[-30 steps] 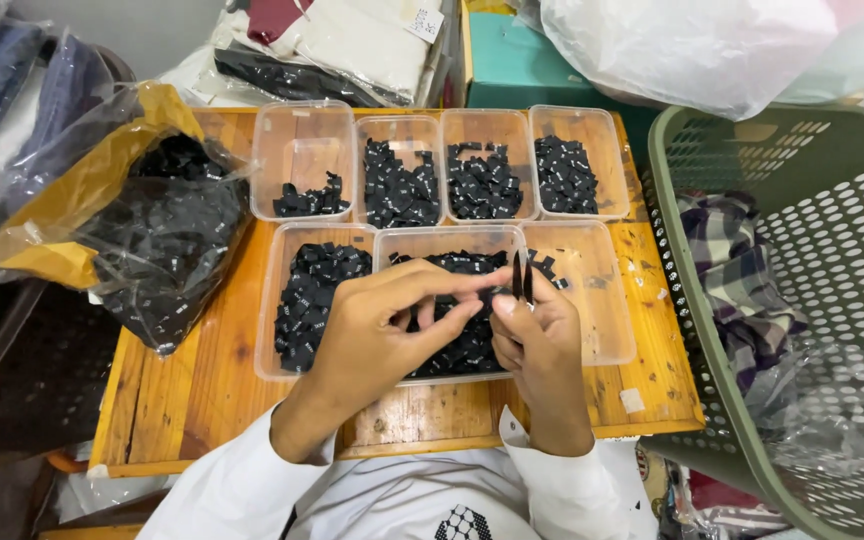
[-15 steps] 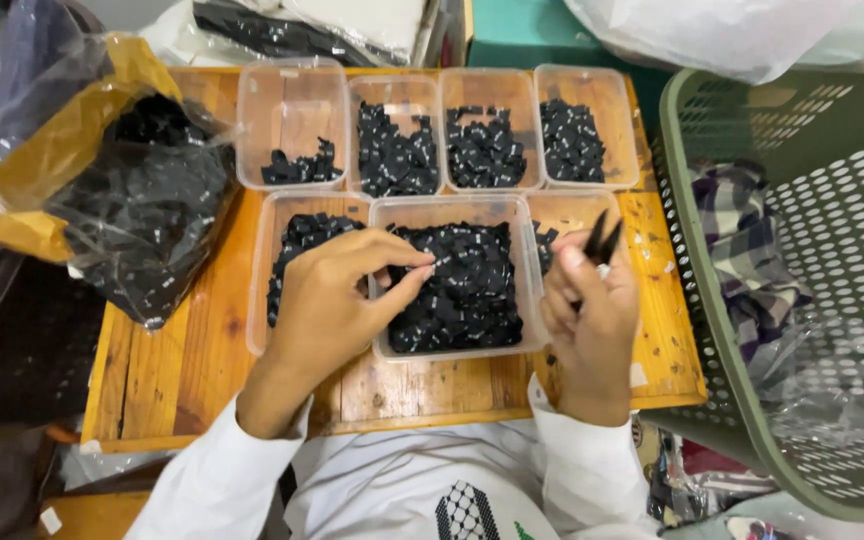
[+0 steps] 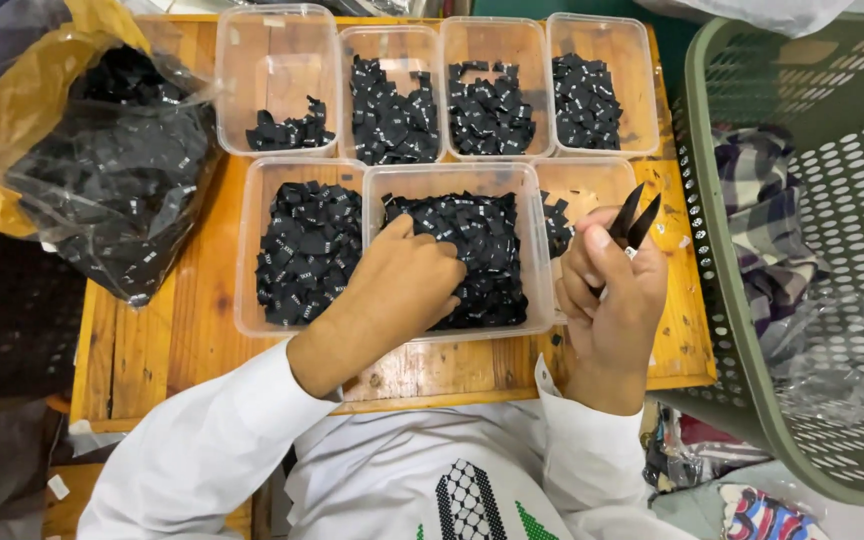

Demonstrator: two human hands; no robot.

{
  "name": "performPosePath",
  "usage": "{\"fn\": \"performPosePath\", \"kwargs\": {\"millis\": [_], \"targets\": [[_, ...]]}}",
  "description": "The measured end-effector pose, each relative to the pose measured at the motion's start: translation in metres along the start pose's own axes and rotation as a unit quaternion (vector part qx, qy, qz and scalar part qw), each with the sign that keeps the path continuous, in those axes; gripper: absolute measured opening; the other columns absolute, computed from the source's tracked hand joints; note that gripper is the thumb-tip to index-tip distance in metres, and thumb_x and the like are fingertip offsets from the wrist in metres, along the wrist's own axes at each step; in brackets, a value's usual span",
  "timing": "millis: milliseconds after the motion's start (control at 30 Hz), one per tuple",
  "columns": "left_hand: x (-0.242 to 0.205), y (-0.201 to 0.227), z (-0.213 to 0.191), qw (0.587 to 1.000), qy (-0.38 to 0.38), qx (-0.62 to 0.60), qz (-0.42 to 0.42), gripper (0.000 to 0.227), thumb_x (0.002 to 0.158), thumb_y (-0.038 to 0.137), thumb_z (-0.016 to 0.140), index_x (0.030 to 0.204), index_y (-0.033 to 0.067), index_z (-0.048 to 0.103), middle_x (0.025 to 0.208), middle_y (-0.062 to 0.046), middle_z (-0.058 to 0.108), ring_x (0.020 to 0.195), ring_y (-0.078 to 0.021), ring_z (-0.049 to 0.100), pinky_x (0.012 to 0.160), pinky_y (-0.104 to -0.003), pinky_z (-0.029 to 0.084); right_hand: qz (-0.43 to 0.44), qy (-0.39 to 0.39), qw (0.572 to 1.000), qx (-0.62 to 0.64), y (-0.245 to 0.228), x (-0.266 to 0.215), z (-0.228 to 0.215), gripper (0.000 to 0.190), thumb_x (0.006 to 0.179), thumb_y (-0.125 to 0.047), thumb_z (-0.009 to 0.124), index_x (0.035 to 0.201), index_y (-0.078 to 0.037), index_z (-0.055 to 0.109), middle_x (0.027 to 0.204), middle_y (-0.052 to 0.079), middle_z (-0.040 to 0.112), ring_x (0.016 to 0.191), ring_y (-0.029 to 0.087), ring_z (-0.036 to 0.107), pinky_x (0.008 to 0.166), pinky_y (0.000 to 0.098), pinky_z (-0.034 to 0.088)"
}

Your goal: Trimming excess material from small black plastic labels using snips and sorting them into plastic containers.

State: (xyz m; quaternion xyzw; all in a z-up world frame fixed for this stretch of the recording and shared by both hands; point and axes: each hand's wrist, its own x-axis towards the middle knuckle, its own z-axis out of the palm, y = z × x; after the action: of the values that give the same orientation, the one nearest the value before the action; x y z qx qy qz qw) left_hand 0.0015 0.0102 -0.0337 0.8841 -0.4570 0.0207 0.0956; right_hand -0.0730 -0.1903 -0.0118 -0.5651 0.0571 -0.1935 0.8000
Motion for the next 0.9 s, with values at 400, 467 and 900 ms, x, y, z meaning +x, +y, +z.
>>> {"fn": "performPosePath", "kwargs": {"millis": [400, 467, 900], "targets": [[-0.030, 0.003, -0.063, 0.936, 0.150, -0.307, -0.084, 0.007, 0.079, 0.020, 0.080, 0.083, 0.0165, 0.076, 0.073, -0.004, 0.071, 0.062, -0.0244, 0.067, 0.061, -0.033, 0.046, 0.026, -0.013, 0.997, -0.067, 0.001, -0.011, 0.017, 0.013, 0.098, -0.012, 0.063, 0.103, 0.000, 0.061, 0.054, -0.005, 0.030, 0.037, 0.001, 0.028, 0.032, 0.0174, 0.026], [-0.039, 0.007, -0.063, 0.861, 0.205, -0.457, -0.089, 0.006, 0.080, 0.013, 0.081, 0.085, 0.0144, 0.077, 0.080, -0.003, 0.078, 0.054, -0.0163, 0.065, 0.053, -0.026, 0.047, 0.025, -0.033, 0.992, -0.122, -0.004, -0.016, 0.031, 0.012, 0.095, -0.007, 0.063, 0.101, 0.004, 0.065, 0.049, -0.003, 0.031, 0.035, 0.002, 0.030, 0.031, 0.0178, 0.025], [-0.055, 0.023, -0.047, 0.776, 0.253, -0.559, -0.145, 0.008, 0.083, 0.010, 0.082, 0.090, 0.0091, 0.081, 0.078, -0.002, 0.077, 0.048, -0.0048, 0.048, 0.047, -0.019, 0.040, 0.042, -0.132, 0.968, -0.210, 0.024, -0.015, 0.030, 0.011, 0.086, -0.002, 0.077, 0.096, 0.001, 0.074, 0.048, 0.002, 0.050, 0.036, 0.004, 0.043, 0.035, 0.0175, 0.036]]}}
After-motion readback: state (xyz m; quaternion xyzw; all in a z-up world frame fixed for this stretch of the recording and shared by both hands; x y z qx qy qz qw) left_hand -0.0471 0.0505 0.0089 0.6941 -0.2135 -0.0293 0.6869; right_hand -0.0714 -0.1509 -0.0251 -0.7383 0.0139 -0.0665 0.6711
